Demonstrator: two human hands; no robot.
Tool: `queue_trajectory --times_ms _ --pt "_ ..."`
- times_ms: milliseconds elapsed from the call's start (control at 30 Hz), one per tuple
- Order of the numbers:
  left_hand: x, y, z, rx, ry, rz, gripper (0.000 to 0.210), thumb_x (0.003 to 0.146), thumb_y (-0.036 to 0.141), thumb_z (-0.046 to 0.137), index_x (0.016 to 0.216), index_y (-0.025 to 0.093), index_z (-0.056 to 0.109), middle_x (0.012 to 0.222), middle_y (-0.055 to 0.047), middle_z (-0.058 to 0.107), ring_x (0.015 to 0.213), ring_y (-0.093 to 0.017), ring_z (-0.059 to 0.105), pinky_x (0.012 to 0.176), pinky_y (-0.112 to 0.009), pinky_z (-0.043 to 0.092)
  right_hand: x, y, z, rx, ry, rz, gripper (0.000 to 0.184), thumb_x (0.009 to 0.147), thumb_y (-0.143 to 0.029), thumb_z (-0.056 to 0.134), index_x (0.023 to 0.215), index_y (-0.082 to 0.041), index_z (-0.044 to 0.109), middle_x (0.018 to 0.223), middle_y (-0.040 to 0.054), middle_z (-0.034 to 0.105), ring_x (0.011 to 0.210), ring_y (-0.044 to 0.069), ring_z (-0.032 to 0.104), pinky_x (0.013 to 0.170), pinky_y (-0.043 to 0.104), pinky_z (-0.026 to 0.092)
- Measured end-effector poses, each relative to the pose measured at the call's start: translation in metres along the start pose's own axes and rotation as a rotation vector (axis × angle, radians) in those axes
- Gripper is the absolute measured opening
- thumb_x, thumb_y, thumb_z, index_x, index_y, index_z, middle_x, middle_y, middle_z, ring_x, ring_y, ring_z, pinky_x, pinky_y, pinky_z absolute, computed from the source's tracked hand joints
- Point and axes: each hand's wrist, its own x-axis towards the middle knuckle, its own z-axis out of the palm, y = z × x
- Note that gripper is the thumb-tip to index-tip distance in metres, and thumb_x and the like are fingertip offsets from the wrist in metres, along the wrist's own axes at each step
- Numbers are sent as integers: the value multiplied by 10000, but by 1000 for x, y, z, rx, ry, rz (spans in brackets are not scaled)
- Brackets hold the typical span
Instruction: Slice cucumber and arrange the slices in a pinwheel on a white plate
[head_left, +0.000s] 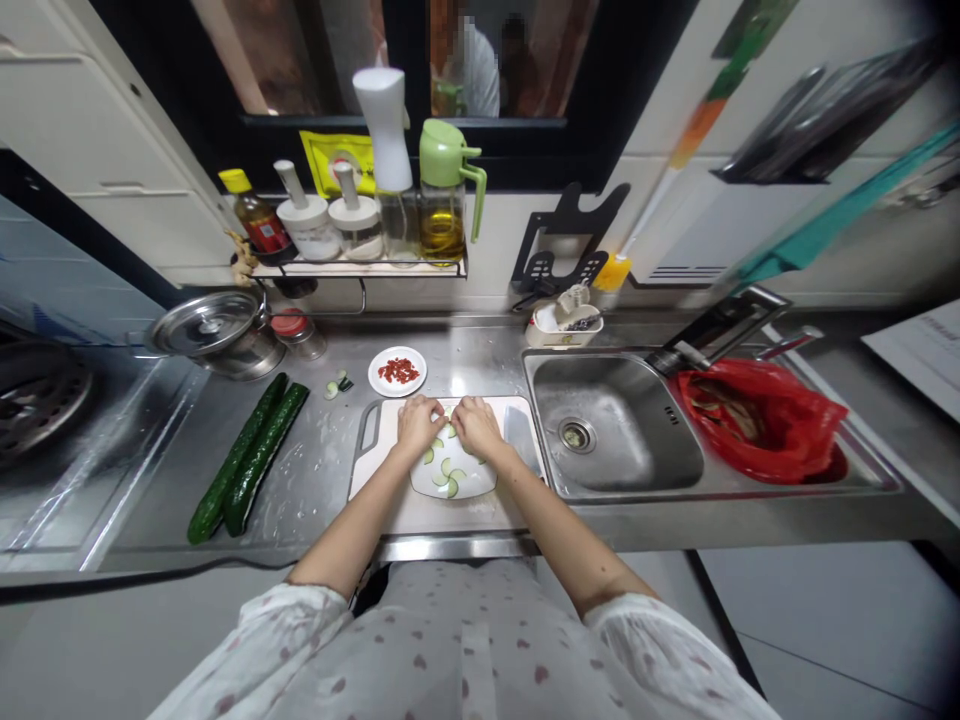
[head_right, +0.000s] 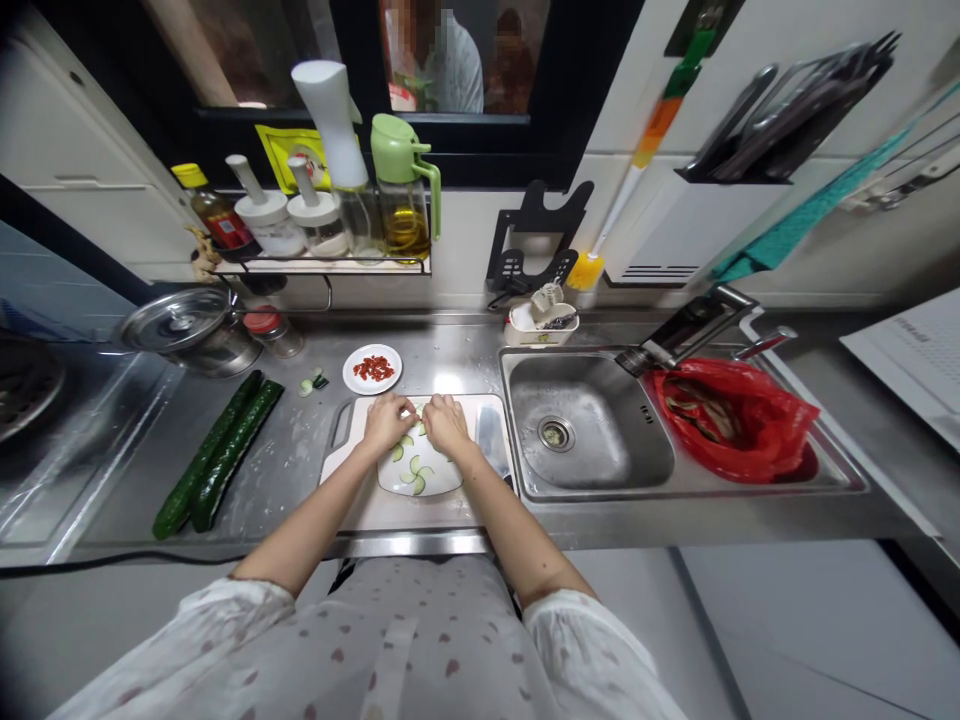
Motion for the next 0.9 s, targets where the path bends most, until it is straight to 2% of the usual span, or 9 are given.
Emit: queue_trajectory --times_ms 500,667,900 --pt "5 3 8 49 -38 -14 133 792 360 649 843 242 683 954 -68 621 1002 -268 524 863 -379 363 3 1 -1 -83 -23 -4 254 959 -262 433 944 -160 665 1033 115 578 966 241 442 790 343 316" --pt "5 5 8 83 -68 -46 143 809 362 639 881 245 681 990 -58 617 1024 -252 516 883 -364 358 5 0 -3 -88 -64 5 251 956 -269 443 984 -158 666 1072 120 569 995 242 433 813 341 315" --pt "4 5 6 94 -75 -46 154 815 367 627 894 246 679 1008 -61 618 1029 -254 520 899 -366 358 2 3 0 -57 -42 27 223 949 -267 454 989 -177 654 1076 111 573 997 241 428 815 334 310"
